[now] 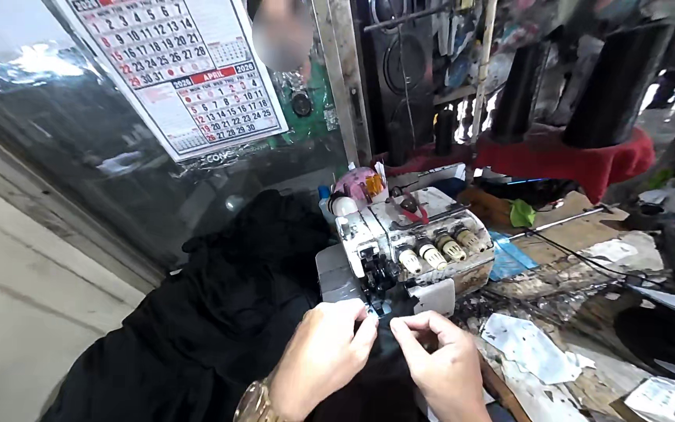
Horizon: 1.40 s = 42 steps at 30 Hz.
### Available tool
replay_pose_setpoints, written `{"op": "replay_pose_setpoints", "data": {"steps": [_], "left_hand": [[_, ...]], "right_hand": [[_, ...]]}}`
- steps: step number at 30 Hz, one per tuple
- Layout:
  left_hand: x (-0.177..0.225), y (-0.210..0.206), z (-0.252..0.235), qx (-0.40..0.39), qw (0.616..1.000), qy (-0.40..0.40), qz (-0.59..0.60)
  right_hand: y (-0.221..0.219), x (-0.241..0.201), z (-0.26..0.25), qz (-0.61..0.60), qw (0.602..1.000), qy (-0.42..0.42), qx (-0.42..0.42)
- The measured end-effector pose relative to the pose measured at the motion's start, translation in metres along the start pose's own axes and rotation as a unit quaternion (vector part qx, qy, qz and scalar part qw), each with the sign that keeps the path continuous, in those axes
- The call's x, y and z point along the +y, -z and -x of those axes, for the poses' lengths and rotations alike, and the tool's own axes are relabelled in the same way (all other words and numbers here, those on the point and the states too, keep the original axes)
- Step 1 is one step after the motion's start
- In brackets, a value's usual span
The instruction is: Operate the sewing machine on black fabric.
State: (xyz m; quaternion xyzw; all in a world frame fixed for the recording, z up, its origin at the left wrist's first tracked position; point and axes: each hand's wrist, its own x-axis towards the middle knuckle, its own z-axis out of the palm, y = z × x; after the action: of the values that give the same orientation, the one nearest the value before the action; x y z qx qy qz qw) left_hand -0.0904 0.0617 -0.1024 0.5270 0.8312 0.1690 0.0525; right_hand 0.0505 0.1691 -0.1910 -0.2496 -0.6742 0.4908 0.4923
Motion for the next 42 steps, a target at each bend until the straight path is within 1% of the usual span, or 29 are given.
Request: {"op": "replay_pose_setpoints", "data": {"steps": [2, 4, 6, 9, 11, 16, 19, 23, 32, 35, 39, 42], "left_hand": [[-0.002, 0.005, -0.012, -0.024, 0.999, 0.035, -0.020], [-0.006, 0.003, -0.020, -0.007, 0.998, 0.055, -0.029], [-0.009, -0.006, -0.019, 0.046, 0.997, 0.053, -0.041], [-0.009, -0.026, -0.009, 0.149, 0.985, 0.040, -0.074], [-0.006, -0.032, -0.007, 0.178, 0.979, 0.038, -0.091], [-0.004, -0.035, -0.007, 0.189, 0.976, 0.045, -0.095], [-0.004, -0.040, -0.005, 0.212, 0.972, 0.037, -0.098], [-0.004, -0.041, -0.006, 0.223, 0.969, 0.040, -0.097], [-0.004, -0.040, -0.005, 0.220, 0.970, 0.042, -0.094], [-0.005, -0.039, -0.005, 0.229, 0.969, 0.039, -0.082], [0.000, -0.040, -0.007, 0.251, 0.963, 0.054, -0.086], [-0.001, -0.037, -0.005, 0.238, 0.967, 0.043, -0.084]], "right_hand": [[-0.011, 0.000, -0.005, 0.005, 0.999, -0.042, 0.020], [-0.021, 0.001, -0.010, 0.016, 0.998, -0.054, 0.040], [-0.027, 0.003, -0.013, 0.029, 0.997, -0.036, 0.054], [-0.028, 0.004, -0.014, 0.017, 0.998, -0.016, 0.051], [-0.030, 0.005, -0.014, 0.016, 0.998, -0.003, 0.056], [-0.033, 0.006, -0.014, 0.042, 0.996, 0.038, 0.068], [-0.031, 0.007, -0.012, 0.062, 0.996, 0.024, 0.065], [-0.030, 0.005, -0.013, 0.081, 0.995, -0.001, 0.064], [-0.030, 0.004, -0.013, 0.084, 0.994, -0.011, 0.062], [-0.031, 0.002, -0.013, 0.087, 0.994, -0.013, 0.064], [-0.035, 0.005, -0.012, 0.099, 0.992, 0.004, 0.082], [-0.032, 0.007, -0.011, 0.069, 0.996, -0.006, 0.061]]}}
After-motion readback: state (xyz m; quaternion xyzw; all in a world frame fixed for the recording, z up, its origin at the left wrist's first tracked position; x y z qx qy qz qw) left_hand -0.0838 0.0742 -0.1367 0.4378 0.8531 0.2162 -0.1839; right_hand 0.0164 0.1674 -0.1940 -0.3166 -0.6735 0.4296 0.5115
